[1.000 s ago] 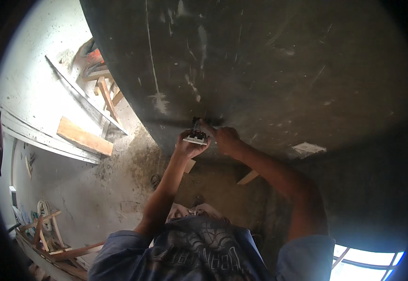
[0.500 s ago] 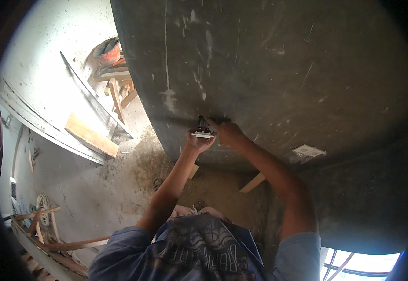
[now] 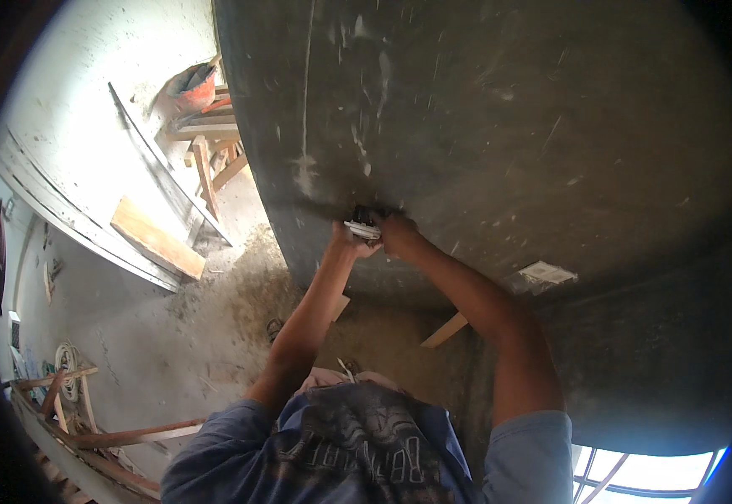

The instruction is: The person prepares an electrical switch by manipulating wires with a screwdriver and then fits the switch into a hole in a concrete wall.

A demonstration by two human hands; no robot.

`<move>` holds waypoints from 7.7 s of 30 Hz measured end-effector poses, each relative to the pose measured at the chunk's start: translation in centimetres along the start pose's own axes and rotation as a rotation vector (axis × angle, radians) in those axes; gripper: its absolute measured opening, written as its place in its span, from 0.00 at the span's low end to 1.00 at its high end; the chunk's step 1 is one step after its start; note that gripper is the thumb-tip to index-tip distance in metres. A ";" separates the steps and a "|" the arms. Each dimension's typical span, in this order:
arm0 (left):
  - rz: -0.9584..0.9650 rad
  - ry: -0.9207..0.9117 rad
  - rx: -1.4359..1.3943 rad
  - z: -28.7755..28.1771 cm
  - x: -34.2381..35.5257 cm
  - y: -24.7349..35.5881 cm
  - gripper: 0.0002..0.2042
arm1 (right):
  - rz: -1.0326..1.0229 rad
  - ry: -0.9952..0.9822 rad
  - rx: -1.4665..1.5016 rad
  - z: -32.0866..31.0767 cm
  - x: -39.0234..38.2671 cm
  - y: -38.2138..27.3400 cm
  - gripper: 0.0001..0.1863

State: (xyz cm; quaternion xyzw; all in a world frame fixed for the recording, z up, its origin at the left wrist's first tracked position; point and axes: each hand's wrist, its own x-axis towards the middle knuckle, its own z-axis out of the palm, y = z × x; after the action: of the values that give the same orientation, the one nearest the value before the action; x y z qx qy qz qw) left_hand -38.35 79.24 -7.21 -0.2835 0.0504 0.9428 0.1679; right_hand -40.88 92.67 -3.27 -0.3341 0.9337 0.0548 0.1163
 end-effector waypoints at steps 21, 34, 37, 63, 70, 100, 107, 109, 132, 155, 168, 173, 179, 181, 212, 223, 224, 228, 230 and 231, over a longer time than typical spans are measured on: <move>0.660 0.167 0.759 -11.5 -1.3 0.6 0.23 | 0.301 0.803 1.072 10.3 -4.9 -5.0 0.17; 1.403 -0.210 1.461 -6.4 -3.8 -0.7 0.07 | 0.329 1.141 1.343 7.7 -3.5 -6.2 0.13; 1.242 0.009 1.474 -7.2 -3.5 0.0 0.07 | 0.351 1.123 1.393 7.8 -2.2 -6.7 0.11; 1.287 -0.176 1.517 -9.3 -2.0 1.9 0.06 | 0.245 1.030 1.432 9.6 -2.1 -5.6 0.12; 1.256 -0.139 1.490 -8.6 -1.7 3.1 0.05 | 0.350 0.996 1.547 7.6 -1.6 -6.5 0.11; 1.065 -0.377 1.685 -6.5 -1.1 6.9 0.10 | 1.092 1.673 0.942 2.7 8.1 -10.3 0.39; 1.105 -0.429 1.697 -6.5 -0.3 7.3 0.10 | 1.081 1.730 0.915 2.4 8.4 -9.9 0.40; 1.091 -0.422 1.726 -6.8 -0.1 7.7 0.10 | 1.083 1.733 0.911 2.3 8.5 -9.9 0.40; 1.178 -0.354 1.660 -6.9 -0.2 7.2 0.12 | 1.065 1.680 0.905 3.0 8.9 -9.8 0.40; 1.278 -0.282 1.753 -5.8 -1.0 7.1 0.12 | 0.991 1.753 0.841 3.6 9.1 -9.5 0.34; 1.125 -0.164 1.808 -5.1 -3.2 7.2 0.07 | 1.025 1.703 0.828 3.9 8.8 -8.7 0.38; 0.739 -0.110 1.589 -2.0 -6.9 6.4 0.14 | 1.038 1.721 0.844 3.9 9.5 -9.3 0.35; 0.691 -0.063 1.799 0.0 -7.2 6.2 0.17 | 0.987 1.771 0.728 5.8 10.2 -8.8 0.35; 0.697 -0.076 1.822 -0.7 -6.0 6.8 0.17 | 0.994 1.783 0.706 5.5 10.1 -8.8 0.35; 1.220 -0.010 1.634 -2.1 -3.6 3.6 0.08 | 0.635 1.321 1.250 5.0 0.3 -7.6 0.09; 1.364 -0.082 1.580 -1.8 -3.3 4.4 0.08 | 1.103 1.709 1.038 0.9 3.3 -8.4 0.35; 1.339 -0.063 1.601 -2.0 -3.2 4.5 0.08 | 1.160 1.689 1.048 0.5 4.6 -8.2 0.39; 1.240 0.042 1.782 -0.4 -4.5 4.5 0.11 | 1.283 1.795 0.998 0.7 7.5 -6.3 0.44; 1.140 0.063 1.703 -1.1 -4.3 4.4 0.13 | 1.286 1.806 0.958 1.3 8.0 -6.1 0.43; 1.078 0.058 1.551 -2.6 -3.9 4.9 0.13 | 1.271 1.807 0.955 1.1 8.4 -6.6 0.42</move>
State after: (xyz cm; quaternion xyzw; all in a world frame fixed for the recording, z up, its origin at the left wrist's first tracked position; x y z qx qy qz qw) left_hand -35.65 73.07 -7.21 -0.0543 0.7919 0.5894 -0.1500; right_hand -42.77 82.71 -6.66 0.3448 0.6017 -0.5028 -0.5159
